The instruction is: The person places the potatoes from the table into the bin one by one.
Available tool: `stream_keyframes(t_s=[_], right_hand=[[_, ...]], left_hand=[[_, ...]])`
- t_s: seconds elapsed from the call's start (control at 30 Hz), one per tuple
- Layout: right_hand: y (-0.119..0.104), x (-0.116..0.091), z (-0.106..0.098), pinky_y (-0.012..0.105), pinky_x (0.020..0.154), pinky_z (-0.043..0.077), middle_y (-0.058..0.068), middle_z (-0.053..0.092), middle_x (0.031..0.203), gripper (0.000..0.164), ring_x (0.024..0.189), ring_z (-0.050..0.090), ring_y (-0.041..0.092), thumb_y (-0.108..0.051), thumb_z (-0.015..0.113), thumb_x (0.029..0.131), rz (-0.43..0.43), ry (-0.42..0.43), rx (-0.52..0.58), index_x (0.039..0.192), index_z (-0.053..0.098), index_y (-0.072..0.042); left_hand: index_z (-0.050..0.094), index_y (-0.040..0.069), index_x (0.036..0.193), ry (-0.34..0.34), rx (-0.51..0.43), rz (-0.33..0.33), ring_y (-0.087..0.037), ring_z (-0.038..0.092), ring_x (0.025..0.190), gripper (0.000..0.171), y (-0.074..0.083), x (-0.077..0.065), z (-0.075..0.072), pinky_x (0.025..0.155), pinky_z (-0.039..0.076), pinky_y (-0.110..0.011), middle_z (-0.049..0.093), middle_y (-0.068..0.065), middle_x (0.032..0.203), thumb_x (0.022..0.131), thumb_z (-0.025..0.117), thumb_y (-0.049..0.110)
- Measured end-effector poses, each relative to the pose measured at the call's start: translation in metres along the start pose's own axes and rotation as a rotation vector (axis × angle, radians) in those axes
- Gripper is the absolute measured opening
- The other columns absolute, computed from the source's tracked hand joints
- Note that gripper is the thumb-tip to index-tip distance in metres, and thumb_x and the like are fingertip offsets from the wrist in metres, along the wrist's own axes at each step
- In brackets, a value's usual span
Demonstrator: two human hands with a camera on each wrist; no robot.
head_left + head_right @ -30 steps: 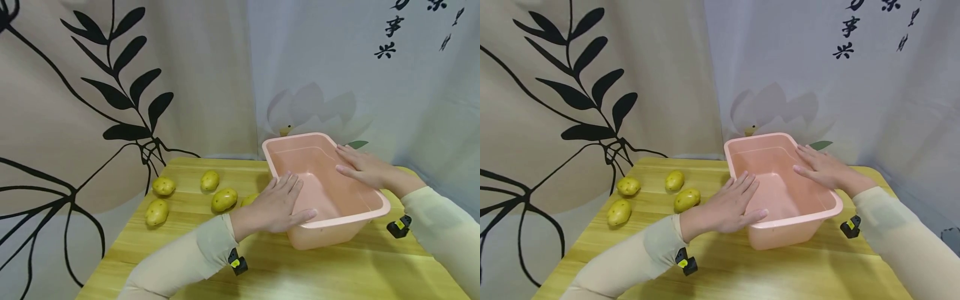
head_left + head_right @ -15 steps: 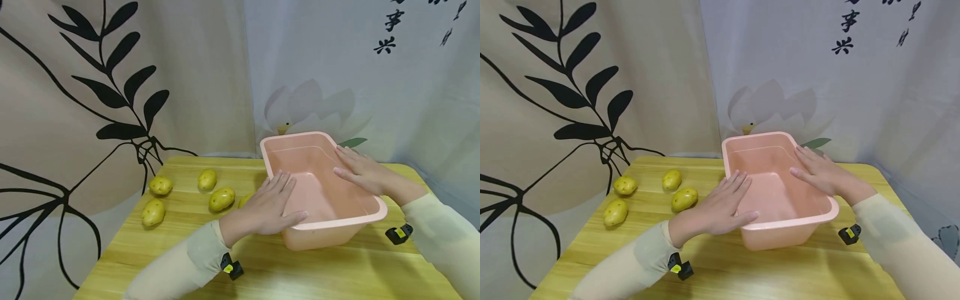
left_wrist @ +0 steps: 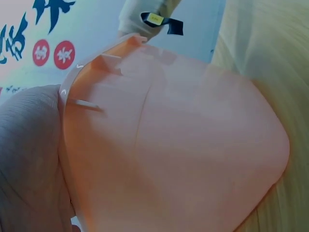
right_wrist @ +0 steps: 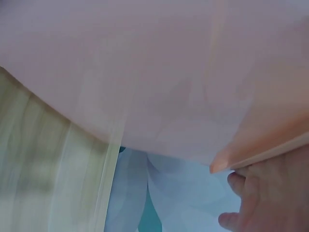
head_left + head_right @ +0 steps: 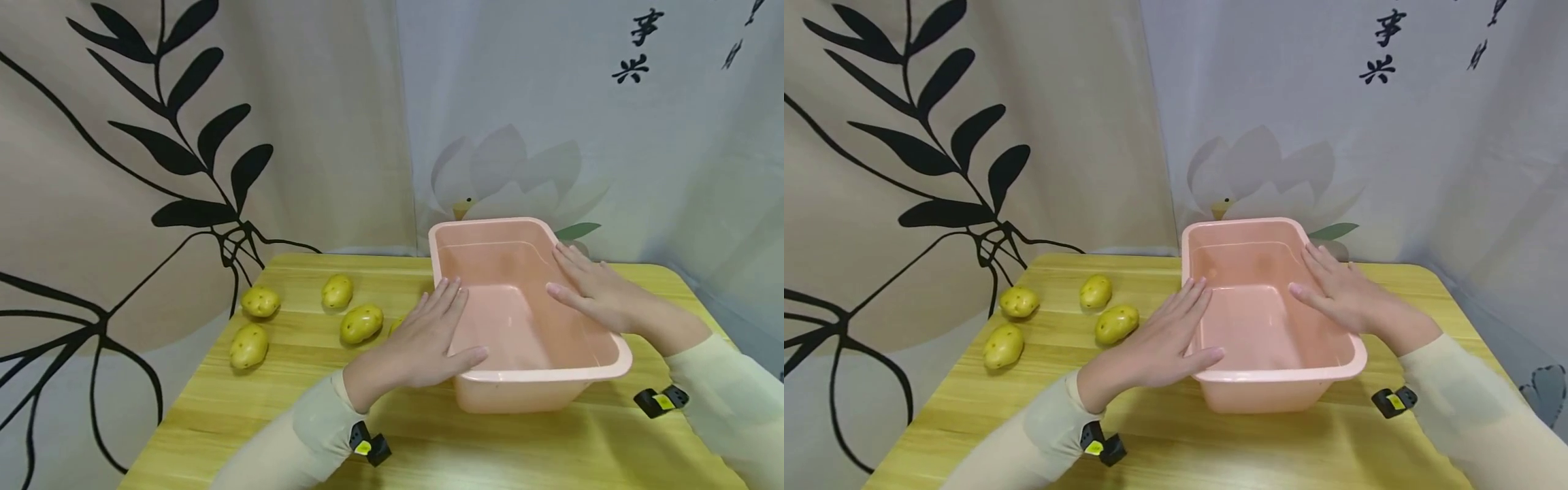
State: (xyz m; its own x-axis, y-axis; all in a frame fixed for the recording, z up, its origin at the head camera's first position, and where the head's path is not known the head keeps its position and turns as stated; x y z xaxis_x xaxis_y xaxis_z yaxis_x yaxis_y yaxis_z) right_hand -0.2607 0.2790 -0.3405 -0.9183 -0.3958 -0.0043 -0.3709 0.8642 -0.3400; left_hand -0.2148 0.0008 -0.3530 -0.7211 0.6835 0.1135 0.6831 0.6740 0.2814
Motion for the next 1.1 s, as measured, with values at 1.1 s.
stream_keyframes(t_s=[1.1], right_hand=[[-0.023,-0.037,0.007,0.069,0.106,0.008,0.013,-0.002,0.16,0.074,0.146,-0.002,0.033,-0.047,0.041,0.101,0.023,0.033,0.008,0.155,0.005,-0.012]], left_hand=[[-0.002,0.012,0.154,0.003,-0.025,0.07,-0.021,-0.01,0.146,0.091,-0.002,-0.02,-0.003,0.116,0.008,-0.048,-0.014,-0.002,0.159,0.091,0.023,0.073]])
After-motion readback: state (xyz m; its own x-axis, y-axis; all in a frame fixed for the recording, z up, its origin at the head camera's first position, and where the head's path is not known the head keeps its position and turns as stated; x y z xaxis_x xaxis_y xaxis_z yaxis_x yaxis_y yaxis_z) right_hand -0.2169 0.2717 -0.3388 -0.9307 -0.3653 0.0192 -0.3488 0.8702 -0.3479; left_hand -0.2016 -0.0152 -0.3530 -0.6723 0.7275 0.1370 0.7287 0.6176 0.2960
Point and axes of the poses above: each hand's wrist, its own x-axis towards the middle knuckle, its own z-axis out of the palm, y = z × x, the point moved 5 cm from there along x, towards the middle knuckle
